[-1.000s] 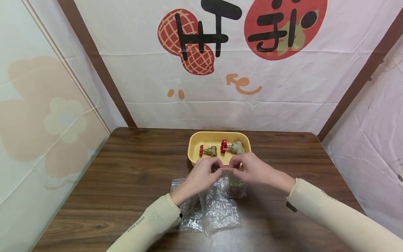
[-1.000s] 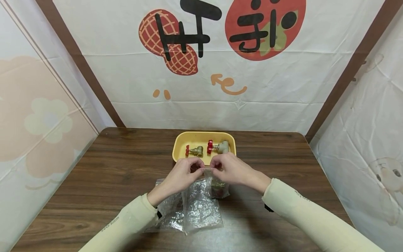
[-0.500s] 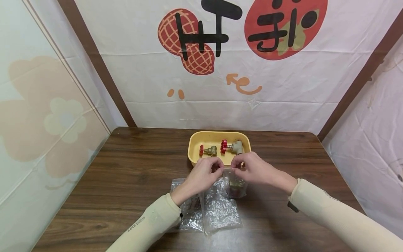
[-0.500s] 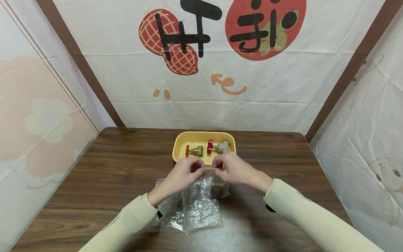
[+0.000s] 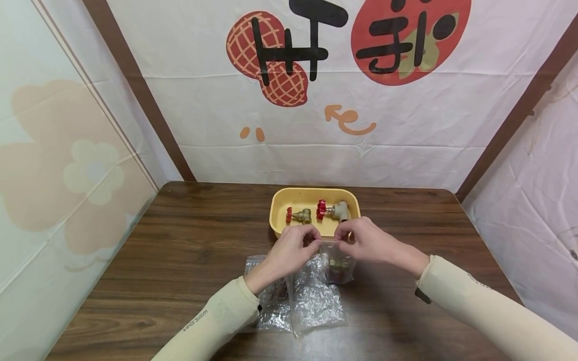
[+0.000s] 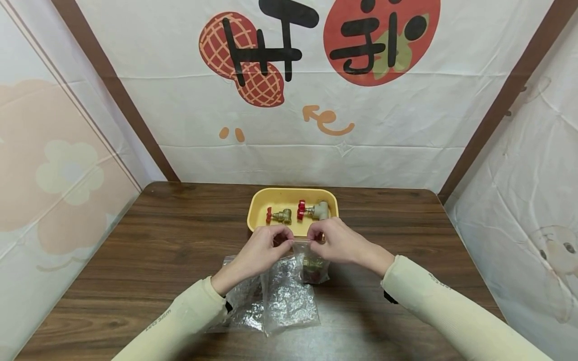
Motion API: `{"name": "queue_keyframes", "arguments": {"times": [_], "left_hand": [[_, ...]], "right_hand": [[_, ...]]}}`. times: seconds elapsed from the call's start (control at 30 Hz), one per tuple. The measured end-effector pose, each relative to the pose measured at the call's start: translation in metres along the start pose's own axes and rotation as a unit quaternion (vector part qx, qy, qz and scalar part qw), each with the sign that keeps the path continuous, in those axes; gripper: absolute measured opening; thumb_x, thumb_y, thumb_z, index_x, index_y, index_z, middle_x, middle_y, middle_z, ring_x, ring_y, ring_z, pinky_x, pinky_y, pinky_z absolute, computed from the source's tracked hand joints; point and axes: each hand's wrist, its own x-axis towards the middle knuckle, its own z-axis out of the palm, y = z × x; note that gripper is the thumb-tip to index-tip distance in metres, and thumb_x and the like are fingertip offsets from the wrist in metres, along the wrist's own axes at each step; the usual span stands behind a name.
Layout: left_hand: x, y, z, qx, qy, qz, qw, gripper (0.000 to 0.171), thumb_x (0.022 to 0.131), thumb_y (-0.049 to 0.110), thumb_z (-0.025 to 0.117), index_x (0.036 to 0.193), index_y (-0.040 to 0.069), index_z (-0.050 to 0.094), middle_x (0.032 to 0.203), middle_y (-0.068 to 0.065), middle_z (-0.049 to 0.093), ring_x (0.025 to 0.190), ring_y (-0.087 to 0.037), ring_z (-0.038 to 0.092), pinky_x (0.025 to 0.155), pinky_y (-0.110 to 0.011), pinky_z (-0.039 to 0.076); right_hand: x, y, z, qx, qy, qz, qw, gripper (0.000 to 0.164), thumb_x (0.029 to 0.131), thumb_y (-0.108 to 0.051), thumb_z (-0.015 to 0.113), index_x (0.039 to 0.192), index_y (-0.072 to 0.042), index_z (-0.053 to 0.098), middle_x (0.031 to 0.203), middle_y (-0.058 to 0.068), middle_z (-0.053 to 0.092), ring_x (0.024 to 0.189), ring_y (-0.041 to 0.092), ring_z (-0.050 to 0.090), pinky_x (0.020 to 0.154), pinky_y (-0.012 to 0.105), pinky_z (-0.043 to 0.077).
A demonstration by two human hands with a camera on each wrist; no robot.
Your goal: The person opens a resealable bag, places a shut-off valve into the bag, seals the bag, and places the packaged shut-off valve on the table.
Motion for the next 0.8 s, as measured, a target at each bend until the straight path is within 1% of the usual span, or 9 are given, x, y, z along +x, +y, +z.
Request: {"name": "queue_keyframes", "arguments": {"times": [0.13, 0.27, 0.53, 0.63, 0.8], "left_hand": [[0.0000, 0.0006, -0.0006, -0.004, 0.000, 0.004, 1.0000, 0.007, 0.096, 0.003, 0.069, 0.094, 0.009, 0.072, 0.076, 0.008, 0.064, 0.065, -0.008, 0.058, 0.061, -0.025, 0.051], [0.0001, 0.0006, -0.0004, -0.004, -0.001, 0.009, 0.9999, 0.008, 0.096, 0.003, 0.069, 0.094, 0.009, 0.072, 0.075, 0.007, 0.063, 0.065, -0.008, 0.057, 0.060, -0.025, 0.050], [0.0006, 0.0003, -0.0001, -0.001, -0.003, 0.003, 1.0000, 0.008, 0.097, 0.003, 0.068, 0.093, 0.010, 0.071, 0.075, 0.008, 0.063, 0.065, -0.008, 0.057, 0.060, -0.025, 0.050], [0.0006, 0.0008, -0.0001, 0.000, -0.002, 0.006, 1.0000, 0.008, 0.096, 0.003, 0.068, 0.093, 0.010, 0.071, 0.075, 0.008, 0.063, 0.065, -0.008, 0.056, 0.060, -0.025, 0.050], [0.0003, 0.0017, -0.0003, 0.000, 0.000, 0.009, 1.0000, 0.010, 0.095, 0.002, 0.067, 0.092, 0.010, 0.071, 0.075, 0.007, 0.063, 0.066, -0.008, 0.057, 0.061, -0.026, 0.050]], "right_hand": [[0.0004, -0.0006, 0.0004, 0.005, -0.004, 0.007, 1.000, 0.015, 0.086, 0.000, 0.074, 0.087, -0.015, 0.072, 0.079, -0.011, 0.065, 0.071, 0.006, 0.060, 0.060, 0.025, 0.052], [0.0018, 0.0000, 0.0020, 0.012, -0.006, 0.008, 1.000, 0.014, 0.088, 0.000, 0.075, 0.088, -0.014, 0.073, 0.080, -0.010, 0.065, 0.071, 0.006, 0.060, 0.060, 0.025, 0.052], [0.0047, -0.0019, 0.0037, 0.009, -0.001, 0.004, 1.000, 0.013, 0.087, 0.000, 0.075, 0.087, -0.013, 0.073, 0.078, -0.010, 0.066, 0.070, 0.005, 0.059, 0.059, 0.025, 0.052], [0.0066, -0.0025, 0.0057, 0.012, 0.000, -0.001, 1.000, 0.012, 0.087, 0.000, 0.075, 0.087, -0.012, 0.074, 0.078, -0.010, 0.066, 0.070, 0.005, 0.059, 0.060, 0.025, 0.052], [0.0081, -0.0040, 0.0061, 0.008, 0.000, -0.017, 1.000, 0.012, 0.088, 0.001, 0.075, 0.088, -0.011, 0.076, 0.078, -0.010, 0.068, 0.063, 0.007, 0.058, 0.055, 0.024, 0.049]]}}
